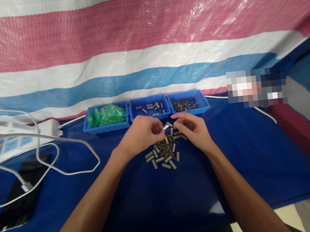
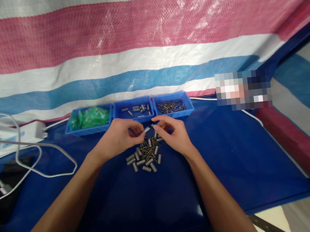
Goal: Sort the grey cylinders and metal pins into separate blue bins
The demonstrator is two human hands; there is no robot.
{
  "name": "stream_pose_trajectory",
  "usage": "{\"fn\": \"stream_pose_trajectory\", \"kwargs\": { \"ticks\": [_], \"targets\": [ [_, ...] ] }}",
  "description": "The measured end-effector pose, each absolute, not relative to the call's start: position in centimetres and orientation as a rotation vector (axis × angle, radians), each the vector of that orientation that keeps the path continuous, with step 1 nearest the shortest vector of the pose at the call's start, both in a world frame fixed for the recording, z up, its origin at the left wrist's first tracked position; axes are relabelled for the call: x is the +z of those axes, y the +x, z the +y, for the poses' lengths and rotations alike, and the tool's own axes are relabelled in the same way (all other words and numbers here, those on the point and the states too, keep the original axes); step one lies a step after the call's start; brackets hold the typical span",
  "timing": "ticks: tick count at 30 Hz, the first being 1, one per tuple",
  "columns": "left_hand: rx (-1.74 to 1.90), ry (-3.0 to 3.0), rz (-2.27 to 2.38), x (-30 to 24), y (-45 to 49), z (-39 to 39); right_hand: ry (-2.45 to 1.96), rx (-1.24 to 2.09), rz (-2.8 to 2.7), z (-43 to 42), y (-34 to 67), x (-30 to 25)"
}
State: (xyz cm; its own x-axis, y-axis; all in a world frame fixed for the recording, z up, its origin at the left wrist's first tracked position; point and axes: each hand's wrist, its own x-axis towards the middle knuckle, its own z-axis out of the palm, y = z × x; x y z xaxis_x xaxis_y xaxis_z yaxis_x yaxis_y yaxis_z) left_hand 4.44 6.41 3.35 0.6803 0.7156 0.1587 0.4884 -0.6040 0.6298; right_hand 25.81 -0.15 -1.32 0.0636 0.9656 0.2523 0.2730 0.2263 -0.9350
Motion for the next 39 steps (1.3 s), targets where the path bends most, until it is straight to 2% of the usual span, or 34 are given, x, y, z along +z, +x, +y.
{"fn": "stream_pose_trajectory", "kwargs": {
  "ticks": [3,21,31,39],
  "targets": [
    [0.553,2.290,0.870,3.8,4.1,6.4,-1.189,0.951,-1.373,-0.2,25.5,-1.2],
    [0.550,1.925,0.791,4.0,3.2,6.5,-1.088,1.220,-1.135,0.0,25.0,-1.0],
    [0.776,1.781,0.828,3.6,4.2,5.9,-1.090,1.202,-1.002,0.6,24.6,-2.1],
    [0.740,1.707,0.792,3.5,4.2,5.8,-1.134,1.193,-1.050,0.3,24.0,-2.1]
  ]
}}
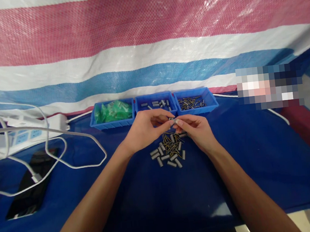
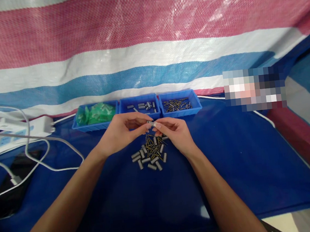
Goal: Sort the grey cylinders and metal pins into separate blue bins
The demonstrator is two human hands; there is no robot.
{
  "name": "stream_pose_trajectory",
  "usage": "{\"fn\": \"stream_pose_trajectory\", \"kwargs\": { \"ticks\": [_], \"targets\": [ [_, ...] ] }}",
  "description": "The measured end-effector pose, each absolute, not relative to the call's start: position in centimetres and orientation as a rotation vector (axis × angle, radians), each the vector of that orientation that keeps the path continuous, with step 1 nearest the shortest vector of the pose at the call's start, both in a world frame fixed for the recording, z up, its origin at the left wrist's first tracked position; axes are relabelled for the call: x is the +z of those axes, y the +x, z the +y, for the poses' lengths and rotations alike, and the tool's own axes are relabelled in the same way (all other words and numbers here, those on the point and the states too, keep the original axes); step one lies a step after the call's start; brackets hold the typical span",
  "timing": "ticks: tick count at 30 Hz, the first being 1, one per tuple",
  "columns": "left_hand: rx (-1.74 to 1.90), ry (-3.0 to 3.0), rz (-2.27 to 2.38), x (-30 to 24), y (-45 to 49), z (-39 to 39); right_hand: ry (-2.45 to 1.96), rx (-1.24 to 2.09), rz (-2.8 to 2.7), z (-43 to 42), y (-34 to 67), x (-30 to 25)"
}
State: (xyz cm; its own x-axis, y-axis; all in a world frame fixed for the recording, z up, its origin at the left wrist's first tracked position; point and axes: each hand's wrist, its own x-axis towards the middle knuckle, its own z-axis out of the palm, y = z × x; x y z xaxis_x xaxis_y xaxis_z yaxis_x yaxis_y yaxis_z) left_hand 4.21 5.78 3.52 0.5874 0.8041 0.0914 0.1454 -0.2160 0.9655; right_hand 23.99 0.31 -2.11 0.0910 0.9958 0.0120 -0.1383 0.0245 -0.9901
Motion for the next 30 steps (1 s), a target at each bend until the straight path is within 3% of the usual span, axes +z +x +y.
{"fn": "stream_pose_trajectory", "kwargs": {
  "ticks": [4,12,30],
  "targets": [
    [0.808,1.627,0.838,3.6,4.0,6.2,-1.233,1.005,-1.166,0.2,24.2,-2.0],
    [1.043,1.520,1.081,2.9,3.0,7.5,-1.569,0.253,-1.578,0.2,27.4,-2.3],
    [0.882,1.873,0.995,3.5,4.0,6.1,-1.677,0.478,-1.859,0.3,28.6,-2.1]
  ]
}}
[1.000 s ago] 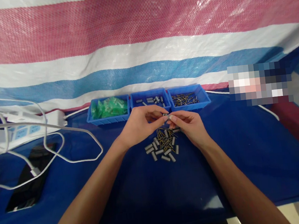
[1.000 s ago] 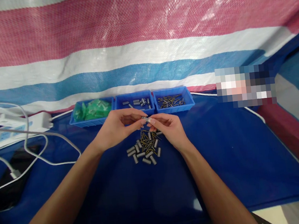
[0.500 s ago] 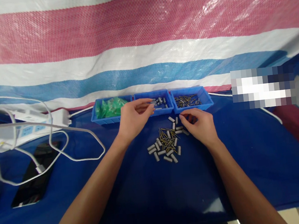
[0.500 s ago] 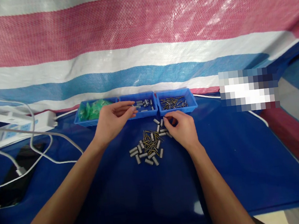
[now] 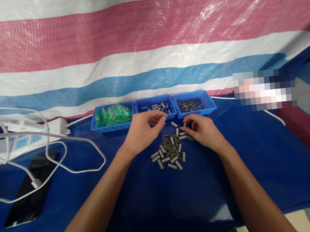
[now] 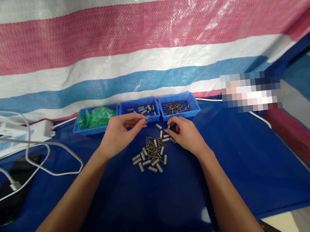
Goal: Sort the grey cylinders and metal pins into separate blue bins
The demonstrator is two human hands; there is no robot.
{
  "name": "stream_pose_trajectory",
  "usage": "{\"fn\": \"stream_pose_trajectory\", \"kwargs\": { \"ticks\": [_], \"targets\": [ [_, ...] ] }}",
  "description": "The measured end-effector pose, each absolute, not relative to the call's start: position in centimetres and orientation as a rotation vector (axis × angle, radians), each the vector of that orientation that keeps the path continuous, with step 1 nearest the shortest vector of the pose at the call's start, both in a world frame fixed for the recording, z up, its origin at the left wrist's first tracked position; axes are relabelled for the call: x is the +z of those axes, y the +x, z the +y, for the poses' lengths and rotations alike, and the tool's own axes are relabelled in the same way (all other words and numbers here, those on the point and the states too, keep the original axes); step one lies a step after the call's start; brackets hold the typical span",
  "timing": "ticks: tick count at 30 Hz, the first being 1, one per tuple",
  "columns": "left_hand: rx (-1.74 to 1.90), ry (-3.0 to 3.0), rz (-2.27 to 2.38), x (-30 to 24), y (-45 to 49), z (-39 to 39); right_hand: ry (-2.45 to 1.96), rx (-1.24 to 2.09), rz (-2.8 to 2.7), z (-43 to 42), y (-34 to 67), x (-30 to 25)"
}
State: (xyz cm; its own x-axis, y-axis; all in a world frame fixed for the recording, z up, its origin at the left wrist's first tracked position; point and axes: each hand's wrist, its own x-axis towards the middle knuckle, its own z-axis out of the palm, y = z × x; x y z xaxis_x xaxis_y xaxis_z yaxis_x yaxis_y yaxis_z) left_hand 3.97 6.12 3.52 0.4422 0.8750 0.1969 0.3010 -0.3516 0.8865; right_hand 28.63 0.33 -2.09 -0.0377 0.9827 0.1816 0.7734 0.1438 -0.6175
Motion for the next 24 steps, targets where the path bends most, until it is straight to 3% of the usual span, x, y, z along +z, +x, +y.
{"fn": "stream_pose_trajectory", "kwargs": {
  "ticks": [12,24],
  "targets": [
    [0.776,1.991,0.881,4.2,3.3,6.2,-1.259,0.937,-1.222,-0.1,26.7,-1.2],
    [0.778,1.905,0.678,3.4,4.4,5.6,-1.109,1.082,-0.983,-0.2,24.0,-0.9]
  ]
}}
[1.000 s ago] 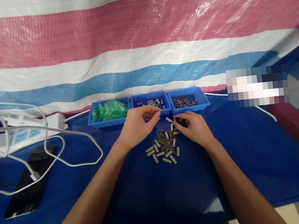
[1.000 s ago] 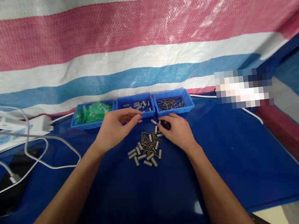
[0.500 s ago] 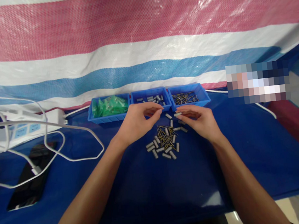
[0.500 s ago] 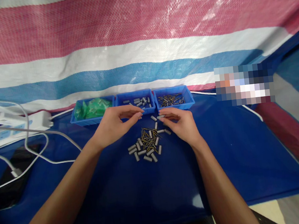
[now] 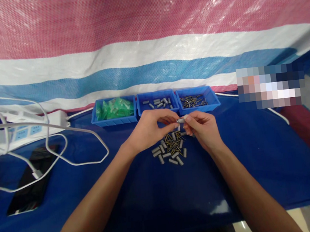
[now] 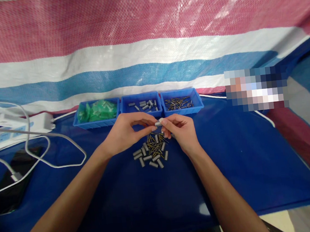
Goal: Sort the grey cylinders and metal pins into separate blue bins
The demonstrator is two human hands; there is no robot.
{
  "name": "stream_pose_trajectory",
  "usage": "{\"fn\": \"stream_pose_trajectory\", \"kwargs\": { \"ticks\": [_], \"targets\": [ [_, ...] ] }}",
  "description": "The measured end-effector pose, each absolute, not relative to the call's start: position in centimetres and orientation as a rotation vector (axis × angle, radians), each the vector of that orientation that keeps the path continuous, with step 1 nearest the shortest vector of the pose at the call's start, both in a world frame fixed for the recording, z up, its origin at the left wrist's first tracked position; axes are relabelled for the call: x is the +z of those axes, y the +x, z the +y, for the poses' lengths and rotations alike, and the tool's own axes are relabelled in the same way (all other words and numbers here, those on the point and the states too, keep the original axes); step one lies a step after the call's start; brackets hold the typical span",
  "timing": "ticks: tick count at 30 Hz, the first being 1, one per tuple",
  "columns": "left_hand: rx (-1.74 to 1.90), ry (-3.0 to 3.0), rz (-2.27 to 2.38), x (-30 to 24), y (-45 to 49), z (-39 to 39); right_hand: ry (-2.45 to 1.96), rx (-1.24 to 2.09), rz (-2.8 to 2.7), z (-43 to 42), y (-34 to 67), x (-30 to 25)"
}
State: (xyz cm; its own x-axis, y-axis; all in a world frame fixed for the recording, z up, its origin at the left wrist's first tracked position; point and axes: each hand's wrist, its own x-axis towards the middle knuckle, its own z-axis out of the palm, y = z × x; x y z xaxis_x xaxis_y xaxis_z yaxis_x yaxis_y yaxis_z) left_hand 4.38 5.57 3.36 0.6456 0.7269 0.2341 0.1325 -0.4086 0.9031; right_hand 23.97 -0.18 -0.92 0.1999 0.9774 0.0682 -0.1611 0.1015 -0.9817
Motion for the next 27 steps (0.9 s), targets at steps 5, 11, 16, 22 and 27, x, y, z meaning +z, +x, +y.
{"fn": "stream_pose_trajectory", "kwargs": {
  "ticks": [5,11,16,22,27],
  "targets": [
    [0.854,1.833,0.690,3.0,4.6,5.4,-1.155,1.047,-1.016,-0.3,24.0,-0.7],
    [0.882,1.761,0.718,2.5,4.8,5.6,-1.146,1.083,-1.020,-0.2,24.0,-1.1],
    [0.780,1.670,0.727,2.2,4.7,5.6,-1.120,1.067,-1.002,-0.3,23.4,-1.6],
    [0.784,1.523,0.733,2.3,4.6,5.9,-1.121,1.054,-1.076,0.0,23.9,-1.7],
    [0.952,1.431,0.943,2.2,3.8,7.1,-1.386,0.664,-1.285,0.0,25.2,-1.8]
  ]
}}
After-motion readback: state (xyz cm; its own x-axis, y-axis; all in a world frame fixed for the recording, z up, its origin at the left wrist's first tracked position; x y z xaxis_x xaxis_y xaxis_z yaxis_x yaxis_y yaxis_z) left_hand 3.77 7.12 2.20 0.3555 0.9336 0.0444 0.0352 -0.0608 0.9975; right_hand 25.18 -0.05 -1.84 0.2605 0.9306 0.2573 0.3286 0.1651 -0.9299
